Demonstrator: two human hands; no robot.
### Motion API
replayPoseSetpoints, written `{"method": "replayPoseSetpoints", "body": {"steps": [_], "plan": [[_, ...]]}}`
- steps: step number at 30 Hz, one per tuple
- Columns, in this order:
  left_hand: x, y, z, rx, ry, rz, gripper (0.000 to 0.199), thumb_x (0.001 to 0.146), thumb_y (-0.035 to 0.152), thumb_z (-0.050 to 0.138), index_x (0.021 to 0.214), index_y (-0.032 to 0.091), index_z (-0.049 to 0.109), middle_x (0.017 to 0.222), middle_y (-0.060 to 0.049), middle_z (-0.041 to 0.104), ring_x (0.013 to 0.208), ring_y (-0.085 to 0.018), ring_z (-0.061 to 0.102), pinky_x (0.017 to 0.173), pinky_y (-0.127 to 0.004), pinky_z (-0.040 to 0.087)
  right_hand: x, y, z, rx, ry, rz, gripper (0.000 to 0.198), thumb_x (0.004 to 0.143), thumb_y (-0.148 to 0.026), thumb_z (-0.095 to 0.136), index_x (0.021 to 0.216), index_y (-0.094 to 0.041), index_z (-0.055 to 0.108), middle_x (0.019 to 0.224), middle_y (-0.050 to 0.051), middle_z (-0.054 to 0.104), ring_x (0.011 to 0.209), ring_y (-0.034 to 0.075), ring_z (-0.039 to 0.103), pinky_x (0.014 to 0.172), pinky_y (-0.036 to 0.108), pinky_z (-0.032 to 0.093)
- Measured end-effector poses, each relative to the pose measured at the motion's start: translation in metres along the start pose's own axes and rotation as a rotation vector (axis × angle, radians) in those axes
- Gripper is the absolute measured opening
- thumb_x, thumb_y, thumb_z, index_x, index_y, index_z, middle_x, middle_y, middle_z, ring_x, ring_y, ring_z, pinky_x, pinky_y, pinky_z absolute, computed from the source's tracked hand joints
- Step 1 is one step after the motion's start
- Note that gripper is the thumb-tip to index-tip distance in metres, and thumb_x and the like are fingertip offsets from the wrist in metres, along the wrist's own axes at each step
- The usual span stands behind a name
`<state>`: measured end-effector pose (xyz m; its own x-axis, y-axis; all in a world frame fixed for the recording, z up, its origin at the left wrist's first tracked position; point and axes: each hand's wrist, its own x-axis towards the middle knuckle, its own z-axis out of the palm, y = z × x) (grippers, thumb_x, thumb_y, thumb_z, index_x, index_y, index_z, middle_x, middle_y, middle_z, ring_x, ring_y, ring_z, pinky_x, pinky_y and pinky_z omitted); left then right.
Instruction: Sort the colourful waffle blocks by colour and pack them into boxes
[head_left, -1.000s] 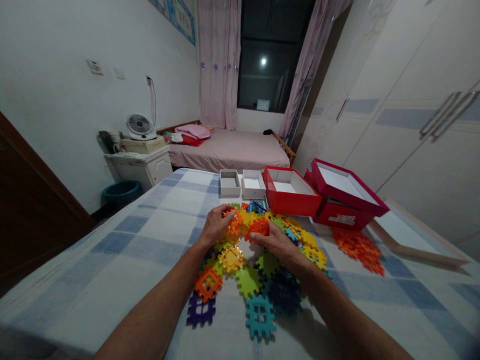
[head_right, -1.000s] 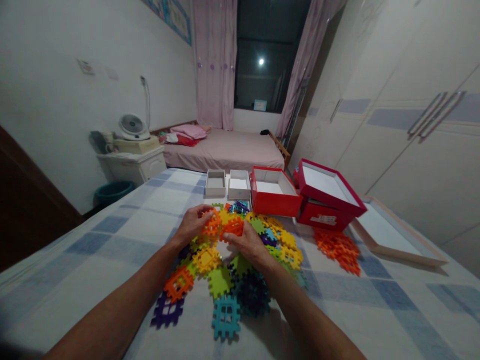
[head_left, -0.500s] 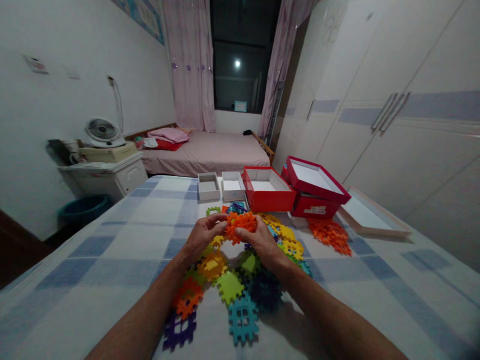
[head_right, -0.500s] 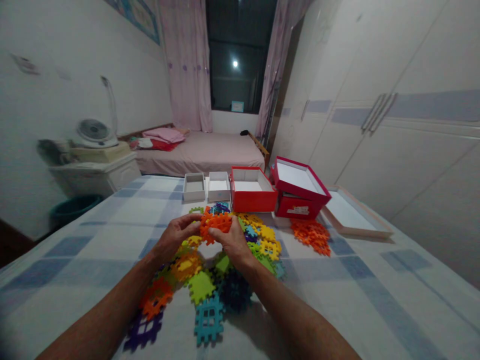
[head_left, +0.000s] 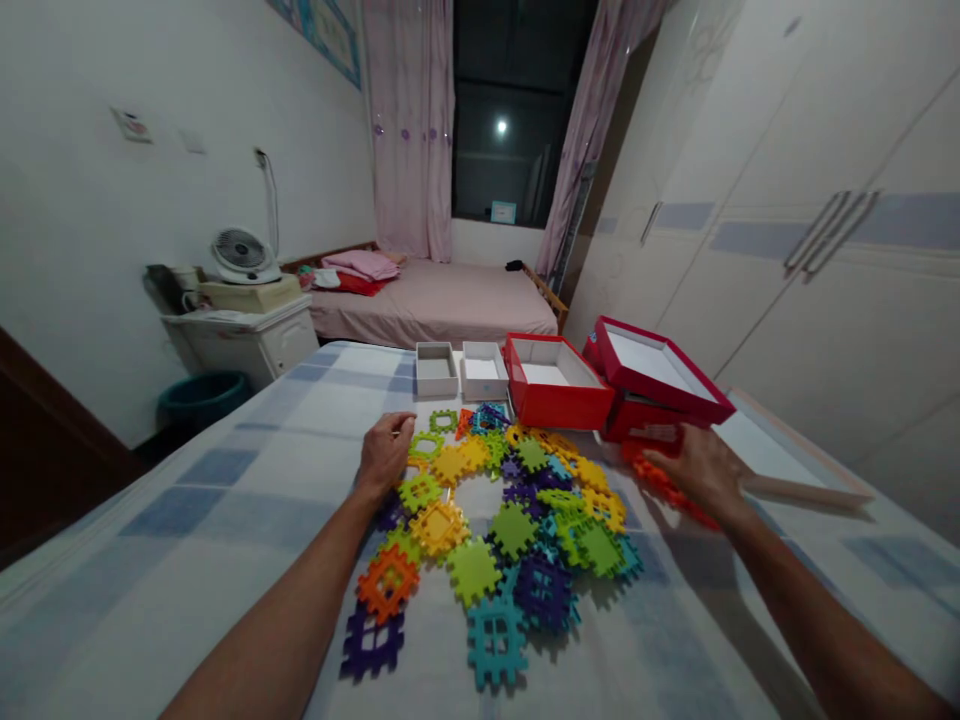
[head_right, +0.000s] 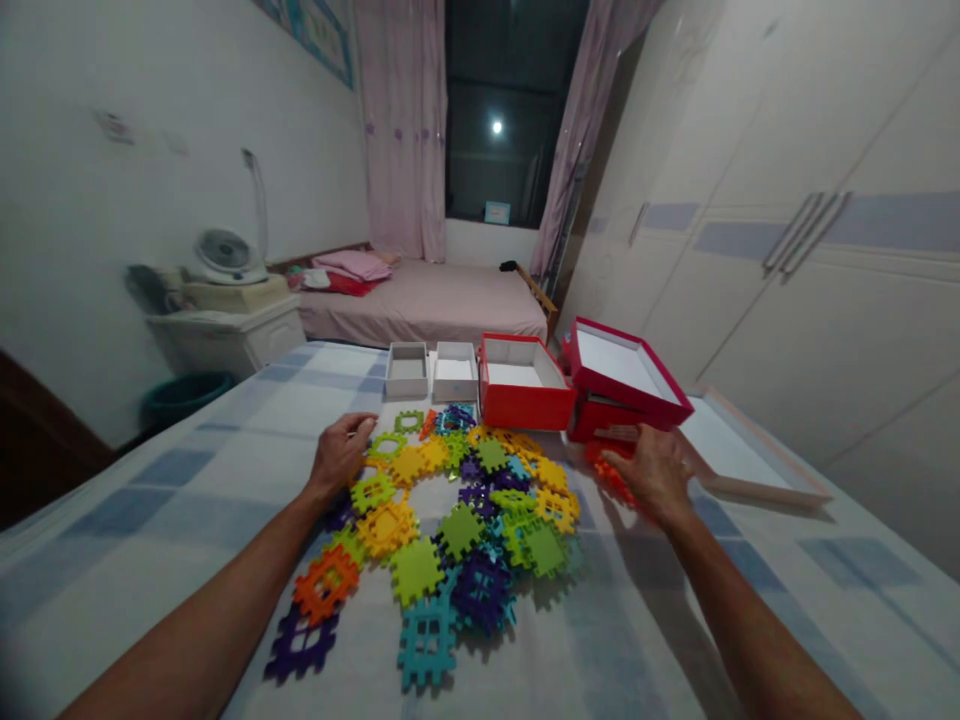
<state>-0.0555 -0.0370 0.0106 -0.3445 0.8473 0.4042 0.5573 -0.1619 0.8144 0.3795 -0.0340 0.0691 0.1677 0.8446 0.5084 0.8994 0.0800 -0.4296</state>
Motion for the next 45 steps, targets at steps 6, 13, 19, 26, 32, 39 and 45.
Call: {"method": "replayPoseSetpoints", "body": {"steps": [6,13,19,26,32,39,45], "plan": [[-0.005,0.002,0.006,0.026,-0.147,0.042,0.03,0.079,0.037,0.047,0.086,0.02,0.07,0.093,-0.005,0.071,0.087,-0.019,0.064,0.081,-0.03,0.048,-0.018,-0.111,0.04,0.114,-0.294,-0.413,0.027,0.085,-0.03,0.047,0.106,-0.017,0.058,0.107,0.01,0.061,0.1,0.021,0.054,0.087,0.033,0.04],[-0.003,0.001,0.003,0.061,-0.149,-0.004,0.038,0.083,0.038,0.042,0.088,0.014,0.071,0.09,-0.007,0.071,0.084,-0.019,0.063,0.077,-0.029,0.046,-0.023,-0.228,0.118,-0.164,-0.462,-0.532,0.028,0.088,-0.031,0.046,0.107,-0.016,0.06,0.111,0.013,0.06,0.111,0.026,0.045,0.088,0.039,0.033],[-0.002,0.001,0.003,0.081,-0.137,-0.028,0.035,0.084,0.034,0.041,0.085,0.016,0.071,0.088,-0.006,0.071,0.082,-0.017,0.062,0.076,-0.026,0.044,-0.023,-0.247,0.151,-0.189,-0.459,-0.387,0.027,0.084,-0.015,0.043,0.101,-0.011,0.062,0.109,0.018,0.06,0.105,0.03,0.047,0.084,0.042,0.034],[0.0,0.0,0.004,0.06,-0.109,-0.039,0.033,0.084,0.03,0.041,0.081,0.015,0.071,0.084,-0.005,0.07,0.08,-0.016,0.061,0.073,-0.025,0.043,-0.03,-0.244,0.095,-0.063,-0.503,-0.402,0.028,0.09,-0.02,0.036,0.107,-0.015,0.058,0.102,0.009,0.063,0.093,0.018,0.055,0.078,0.028,0.038],[0.0,-0.002,0.005,0.049,-0.114,-0.039,0.035,0.084,0.032,0.041,0.08,0.015,0.071,0.082,-0.005,0.07,0.078,-0.016,0.06,0.071,-0.025,0.043,-0.108,-0.246,0.042,0.298,-0.971,-0.985,0.014,0.083,-0.019,0.053,0.094,-0.015,0.059,0.114,0.009,0.056,0.104,0.019,0.048,0.087,0.031,0.038],[0.0,-0.002,0.004,0.078,-0.124,-0.034,0.036,0.083,0.034,0.04,0.081,0.015,0.071,0.084,-0.006,0.07,0.081,-0.016,0.061,0.074,-0.025,0.044,-0.148,-0.247,0.059,0.247,-0.797,-1.109,0.009,0.08,-0.019,0.055,0.086,-0.016,0.06,0.105,0.007,0.057,0.11,0.023,0.042,0.094,0.041,0.032],[0.0,-0.003,0.004,0.1,-0.136,-0.041,0.038,0.081,0.037,0.039,0.084,0.016,0.071,0.089,-0.006,0.071,0.085,-0.017,0.061,0.078,-0.026,0.043,-0.158,-0.239,0.055,0.346,-0.792,-1.048,0.009,0.083,-0.015,0.048,0.084,-0.018,0.057,0.095,0.004,0.05,0.078,0.012,0.045,0.067,0.023,0.038]]}}
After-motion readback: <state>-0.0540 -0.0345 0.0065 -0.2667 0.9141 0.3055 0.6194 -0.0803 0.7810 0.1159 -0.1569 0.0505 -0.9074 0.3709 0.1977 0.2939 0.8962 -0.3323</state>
